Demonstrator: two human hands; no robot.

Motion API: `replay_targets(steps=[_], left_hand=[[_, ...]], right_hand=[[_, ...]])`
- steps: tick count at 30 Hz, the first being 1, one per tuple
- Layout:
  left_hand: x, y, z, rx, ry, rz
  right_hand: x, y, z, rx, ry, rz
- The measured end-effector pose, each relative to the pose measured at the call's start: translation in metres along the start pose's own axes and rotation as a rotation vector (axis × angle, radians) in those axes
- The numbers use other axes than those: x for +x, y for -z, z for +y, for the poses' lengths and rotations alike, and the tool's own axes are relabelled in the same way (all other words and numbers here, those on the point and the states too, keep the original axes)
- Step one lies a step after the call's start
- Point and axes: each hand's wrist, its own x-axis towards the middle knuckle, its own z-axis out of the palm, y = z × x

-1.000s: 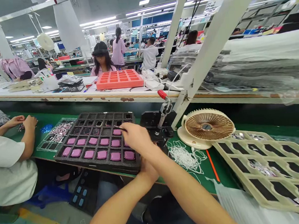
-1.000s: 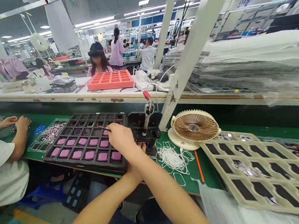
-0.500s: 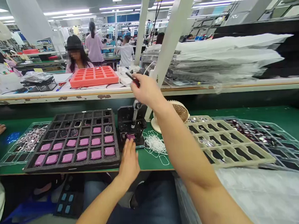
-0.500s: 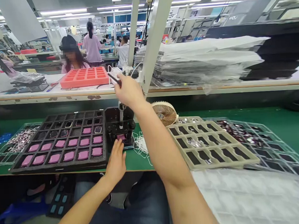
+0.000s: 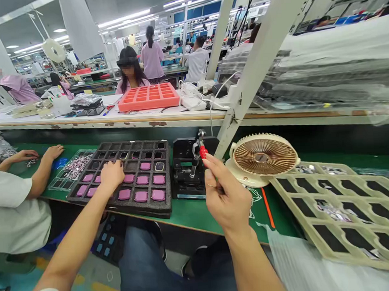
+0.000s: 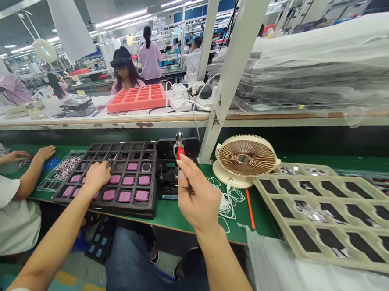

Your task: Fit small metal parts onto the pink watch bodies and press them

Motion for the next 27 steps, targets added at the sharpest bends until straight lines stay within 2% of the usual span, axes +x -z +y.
replay_targets(steps=[3,6,8,10,12,14,16,18,22,25,27], left_hand=[[0.017,-0.007,-0.003,0.004,0.048,-0.106],[0.027,-0.012,-0.001,-0.07,0.099,-0.16],[0.035,-0.01,-0.003,-0.17,0.128,-0.172],[0.04,-0.002,-0.009,-0.315,0.144,-0.174],[0.039,0.01,-0.02,-0.506,0.144,-0.175],[0.03,0.024,-0.03,-0.73,0.126,-0.183],[0.012,0.033,-0.034,-0.951,0.093,-0.201],[-0.016,0.035,-0.028,-1.131,0.06,-0.232],[-0.091,0.019,0.012,-1.355,0.04,-0.357],[-0.148,0.006,0.05,-1.519,0.084,-0.542],[-0.176,0.001,0.068,-1.508,0.068,-0.625]], right_hand=[[-0.012,0.008,-0.006,0.084,-0.178,0.118],[-0.037,0.011,-0.006,0.369,-0.506,0.19],[-0.054,0.013,-0.004,0.647,-0.712,0.127],[-0.068,0.017,-0.003,0.881,-0.853,0.046],[-0.079,0.022,-0.002,1.018,-0.934,-0.014],[-0.089,0.027,0.0,1.049,-0.959,-0.033],[-0.098,0.031,0.002,1.014,-0.964,-0.021],[-0.105,0.031,0.002,1.0,-1.004,-0.033],[-0.112,0.02,-0.01,1.043,-1.045,-0.135],[-0.11,0.011,-0.025,0.902,-0.877,-0.129],[-0.108,0.009,-0.032,0.762,-0.67,-0.139]])
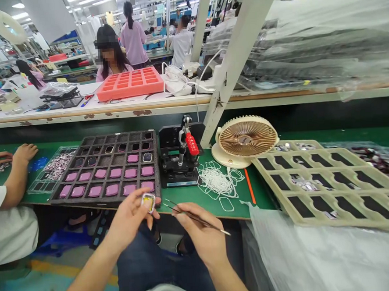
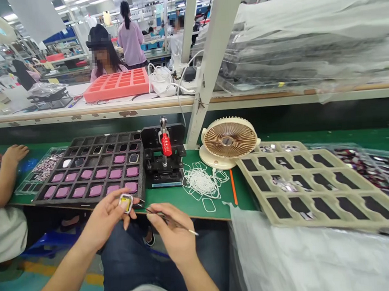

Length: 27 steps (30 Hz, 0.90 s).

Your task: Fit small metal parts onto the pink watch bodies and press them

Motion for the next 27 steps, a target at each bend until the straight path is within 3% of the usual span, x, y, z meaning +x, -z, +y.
replay_targets(steps=[3,5,27], left_hand=[[-0.014,-0.022,-0.01,0.056,0.023,-0.047],[-0.017,-0.029,-0.011,0.083,0.034,-0.044],[-0.022,-0.036,-0.008,0.352,0.051,-0.051]], right_hand=[[-0.001,-0.003,-0.005,-0.193,0.252,-0.108],[-0.003,-0.002,-0.005,-0.224,0.329,-0.152],[-0.008,0.005,0.009,-0.269,0.417,-0.202]])
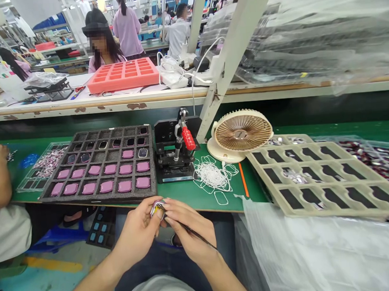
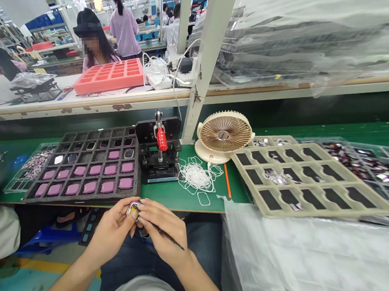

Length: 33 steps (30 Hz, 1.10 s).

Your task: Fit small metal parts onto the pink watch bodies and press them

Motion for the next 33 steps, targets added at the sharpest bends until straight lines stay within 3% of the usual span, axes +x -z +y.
replay_targets(steps=[6,10,14,19,23,24,28,33], left_hand=[[0.002,-0.003,-0.006,-0.016,-0.028,0.033],[0.005,-0.006,-0.009,-0.333,0.016,-0.038],[0.008,-0.006,-0.009,-0.588,0.075,-0.112],[0.013,-0.008,-0.01,-0.769,0.178,-0.14],[0.015,-0.015,-0.014,-0.747,0.244,-0.148],[0.016,-0.017,-0.016,-0.745,0.259,-0.163],[0.022,-0.028,-0.024,-0.756,0.323,-0.208],[0.027,-0.035,-0.036,-0.766,0.355,-0.246]], right_hand=[[-0.006,-0.001,0.003,-0.052,0.079,-0.036],[-0.015,-0.005,0.009,-0.065,0.094,0.019],[-0.023,-0.012,0.011,-0.013,0.015,0.133],[-0.021,-0.002,0.005,0.01,-0.093,0.366],[0.01,0.04,0.022,-0.324,-0.27,0.759],[0.02,0.055,0.03,-0.431,-0.324,0.805],[0.042,0.103,0.059,-0.734,-0.564,0.597],[0.027,0.11,0.056,-0.789,-0.627,0.542]])
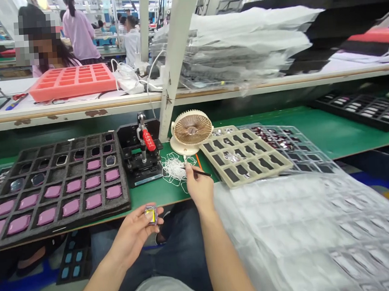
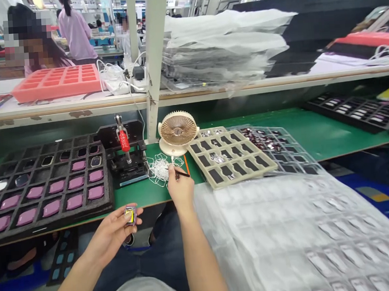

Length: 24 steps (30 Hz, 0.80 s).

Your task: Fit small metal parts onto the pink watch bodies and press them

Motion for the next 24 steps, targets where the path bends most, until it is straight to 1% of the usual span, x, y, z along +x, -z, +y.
replay_targets(steps=[3,5,9,11,13,14,16,20,22,24], left_hand=[[0.003,0.004,-0.004,-0.005,0.007,0.011],[0.005,0.006,-0.005,0.003,0.021,0.012],[0.008,0.006,-0.008,0.009,0.078,-0.033],[0.008,0.006,-0.009,-0.004,0.092,-0.029],[0.007,0.006,-0.011,-0.014,0.098,-0.012],[0.006,0.007,-0.012,-0.014,0.1,-0.006],[0.006,0.011,-0.014,-0.014,0.098,-0.004],[0.006,0.022,-0.016,-0.024,0.112,-0.041],[0.004,0.026,-0.018,-0.037,0.132,-0.049],[0.002,0.029,-0.019,-0.053,0.149,-0.053]], right_hand=[[-0.015,0.009,-0.003,0.006,0.03,-0.046],[-0.018,0.012,-0.006,-0.006,0.057,-0.041],[-0.011,0.014,-0.014,-0.067,0.076,-0.062],[-0.007,0.016,-0.021,-0.108,0.072,-0.09],[0.0,0.024,-0.027,-0.173,0.06,-0.115],[0.006,0.032,-0.029,-0.219,0.047,-0.124],[0.022,0.056,-0.031,-0.344,0.012,-0.132],[0.071,0.125,-0.022,-0.698,-0.085,-0.154],[0.095,0.154,-0.014,-0.871,-0.13,-0.234],[0.114,0.173,-0.003,-1.008,-0.146,-0.365]])
